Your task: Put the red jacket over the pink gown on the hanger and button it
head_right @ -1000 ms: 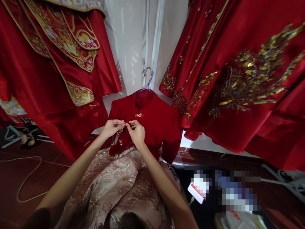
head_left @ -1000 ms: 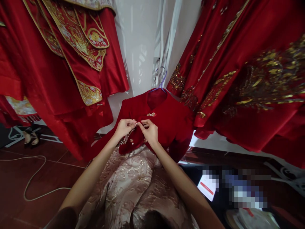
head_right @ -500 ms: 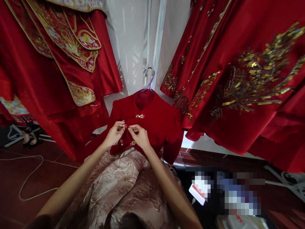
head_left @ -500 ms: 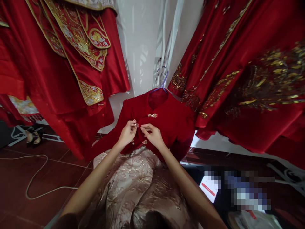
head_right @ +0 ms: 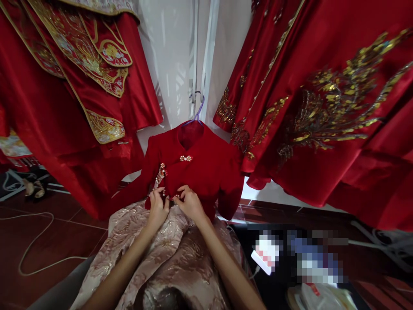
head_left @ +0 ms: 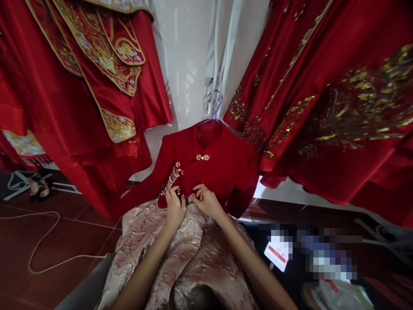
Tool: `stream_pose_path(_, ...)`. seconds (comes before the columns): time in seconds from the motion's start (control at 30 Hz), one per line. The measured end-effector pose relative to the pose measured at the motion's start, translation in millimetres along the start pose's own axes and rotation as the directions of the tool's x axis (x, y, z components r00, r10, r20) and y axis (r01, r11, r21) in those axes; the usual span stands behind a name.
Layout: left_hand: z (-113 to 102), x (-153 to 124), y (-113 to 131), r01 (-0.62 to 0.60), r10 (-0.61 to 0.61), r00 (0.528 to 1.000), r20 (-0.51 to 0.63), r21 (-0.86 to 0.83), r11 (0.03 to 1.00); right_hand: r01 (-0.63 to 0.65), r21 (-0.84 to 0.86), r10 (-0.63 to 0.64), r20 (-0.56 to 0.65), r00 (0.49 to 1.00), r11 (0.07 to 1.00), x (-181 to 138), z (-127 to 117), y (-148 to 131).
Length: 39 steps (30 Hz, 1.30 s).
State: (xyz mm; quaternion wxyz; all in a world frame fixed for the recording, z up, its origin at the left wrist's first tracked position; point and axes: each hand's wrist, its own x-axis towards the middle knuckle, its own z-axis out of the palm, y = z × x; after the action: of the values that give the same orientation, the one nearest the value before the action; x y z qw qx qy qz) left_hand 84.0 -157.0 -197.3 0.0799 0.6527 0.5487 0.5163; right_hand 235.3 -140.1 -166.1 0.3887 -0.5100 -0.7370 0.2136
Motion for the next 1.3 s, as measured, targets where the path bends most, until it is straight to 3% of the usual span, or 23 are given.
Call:
stream_pose_path(0.17, 2.2, 2.5, -7.6, 0.066, -0.058, 0.997, 0.059, -0.127, 0.99, 0.034, -0.007, -0.034, 0.004, 0.999, 0.999, 0.1, -5.9, -3.2)
stream_pose_path(0.3, 3.0, 9.7, -10.7, 0.121, -0.114, 0.991, 0.069, -0.123, 0.985, 0.055, 0.036, -0.055, 0.001, 0.998, 0.998, -0.7, -13.0, -12.1)
stream_pose_path(0.43, 0.7, 16.6, -13.2, 0.085, -0.079, 0.99, 0.118, -0.049, 0.995, -0.017, 0.157, 0.007, 0.065, 0.998, 0.987, -1.7, -19.6, -20.0)
stream_pose_path(0.53, -4.5, 18.7, -11.7, 0.052, -0.048, 0.995, 0.089, -0.035, 0.998, -0.086, 0.246, 0.061, 0.107, 0.992, 0.966, -2.4, -23.2, -23.5)
stream_pose_path(0.83, -22.1, 6.7, 4.7, 0.127, -0.11, 0.99, 0.093, -0.213, 0.969, -0.247, 0.51, 0.12, 0.269, 0.956, 0.824, -3.8, -32.8, -40.4)
stream_pose_path(1.1, -21.3, -1.2, 1.7, 0.215, -0.175, 0.973, 0.151, -0.304, 0.928, -0.235, 0.542, 0.113, 0.249, 0.962, 0.807, -3.9, -28.9, -43.0)
stream_pose_path(1.3, -25.3, 0.0, 6.6, 0.243, -0.258, 0.966, 0.008, -0.363, 0.899, -0.153, 0.475, 0.076, 0.178, 0.981, 0.867, -3.0, -24.3, -36.9)
